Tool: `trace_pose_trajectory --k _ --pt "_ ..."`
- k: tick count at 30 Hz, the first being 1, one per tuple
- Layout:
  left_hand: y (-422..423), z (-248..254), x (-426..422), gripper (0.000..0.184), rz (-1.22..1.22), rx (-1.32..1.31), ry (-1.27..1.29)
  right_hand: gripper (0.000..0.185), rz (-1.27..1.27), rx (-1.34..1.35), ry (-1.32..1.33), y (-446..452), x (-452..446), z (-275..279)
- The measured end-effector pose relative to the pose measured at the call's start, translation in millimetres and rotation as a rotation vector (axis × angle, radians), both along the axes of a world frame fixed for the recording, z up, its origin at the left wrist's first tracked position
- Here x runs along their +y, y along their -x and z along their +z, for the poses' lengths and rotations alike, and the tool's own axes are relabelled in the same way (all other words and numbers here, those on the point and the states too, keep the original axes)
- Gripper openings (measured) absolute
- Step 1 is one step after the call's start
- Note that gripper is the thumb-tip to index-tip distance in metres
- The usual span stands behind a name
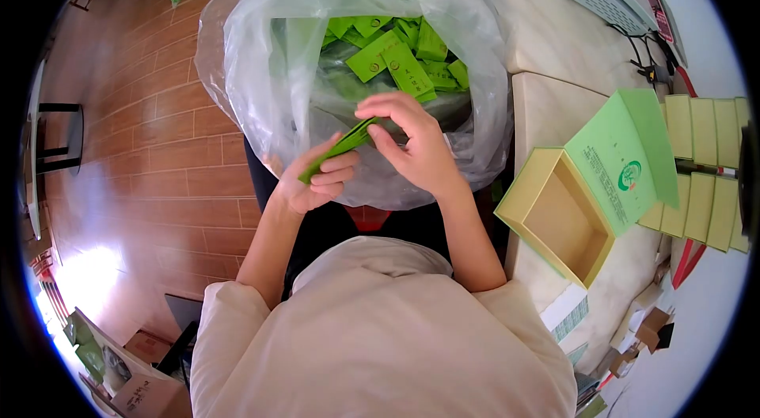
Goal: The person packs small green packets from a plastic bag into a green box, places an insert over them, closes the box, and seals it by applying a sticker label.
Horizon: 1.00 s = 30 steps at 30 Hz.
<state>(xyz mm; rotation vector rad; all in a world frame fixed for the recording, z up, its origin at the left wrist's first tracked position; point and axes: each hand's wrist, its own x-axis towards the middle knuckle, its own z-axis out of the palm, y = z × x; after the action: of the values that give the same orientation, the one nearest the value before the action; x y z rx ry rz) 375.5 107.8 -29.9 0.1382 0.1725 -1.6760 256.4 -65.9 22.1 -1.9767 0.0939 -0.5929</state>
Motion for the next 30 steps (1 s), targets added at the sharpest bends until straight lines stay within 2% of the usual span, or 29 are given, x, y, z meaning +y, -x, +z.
trace_pose_trajectory --k 1,2,3,4,5,6,8,9,10,11,13,15,17,18,21,25,27,28,30 --pt "-1.8 -0.4 -1.0 0.043 -0.003 0.218 0.089 0.031 -0.027 0.112 -0.081 2.3 0.0 2.0" --pt "-4.0 1.1 -0.8 0.043 -0.005 0.217 0.087 0.025 -0.051 0.223 -0.162 3.0 0.1 2.5" --pt "-6.4 11.2 -2.0 0.043 0.103 0.053 0.010 0.014 -0.176 0.106 -0.155 0.8 2.3 -6.7" --pt "-8.1 16.9 -2.5 0.042 0.215 -0.112 -0.067 0.014 -0.170 0.105 -0.158 0.7 3.5 -12.5" --pt "-8.9 13.1 -3.1 0.041 0.305 -0.271 -0.021 0.013 -0.216 0.065 -0.421 1.6 5.3 -17.0" --pt "-3.2 16.4 -8.0 0.041 0.311 -0.271 -0.025 0.012 -0.262 0.027 -0.684 2.6 7.9 -18.4" --pt "11.2 25.3 -21.7 0.042 0.626 -1.173 -0.522 0.014 -0.256 0.033 -0.772 3.1 19.9 -17.7" --pt "7.9 21.6 -17.0 0.041 0.560 -1.267 -0.469 0.015 -0.219 0.099 -0.664 3.5 25.3 -20.6" --pt "8.2 18.8 -16.9 0.041 0.562 -1.266 -0.471 0.016 -0.183 0.163 -0.555 3.5 30.1 -21.9" --pt "9.3 17.4 -18.9 0.038 0.615 -1.186 -0.471 0.014 -0.212 0.113 -0.468 3.5 34.5 -21.5" --pt "10.8 22.8 -22.4 0.036 0.664 -1.104 -0.471 0.014 -0.225 0.108 -0.435 3.8 38.3 -14.0" --pt "11.2 29.4 -23.5 0.032 0.738 -0.913 -0.426 0.013 -0.238 0.102 -0.402 6.5 41.5 -7.2" --pt "11.9 35.6 -25.9 0.032 0.773 -0.843 -0.460 0.014 -0.181 0.240 -0.187 10.7 44.4 -1.5" --pt "12.3 39.1 -27.3 0.031 0.806 -0.771 -0.492 0.014 -0.181 0.239 -0.187 11.6 46.7 -1.5" --pt "13.2 53.5 -30.1 0.029 0.842 -0.796 -0.411 0.017 -0.147 0.153 -0.059 11.2 50.4 -6.5" --pt "9.0 56.3 -29.0 0.023 0.910 -0.885 -0.489 0.020 -0.107 0.095 0.074 5.7 46.1 -3.5" --pt "11.6 52.5 -21.5 0.023 0.663 -1.642 -0.565 0.020 -0.214 0.055 -0.232 1.6 42.7 11.7" --pt "14.1 54.5 -20.0 0.023 0.663 -1.642 -0.564 0.020 -0.215 0.055 -0.231 0.2 38.2 16.3" --pt "18.3 61.4 -18.2 0.025 0.503 -2.015 -0.502 0.020 -0.188 0.303 -0.188 -0.3 24.5 24.7"
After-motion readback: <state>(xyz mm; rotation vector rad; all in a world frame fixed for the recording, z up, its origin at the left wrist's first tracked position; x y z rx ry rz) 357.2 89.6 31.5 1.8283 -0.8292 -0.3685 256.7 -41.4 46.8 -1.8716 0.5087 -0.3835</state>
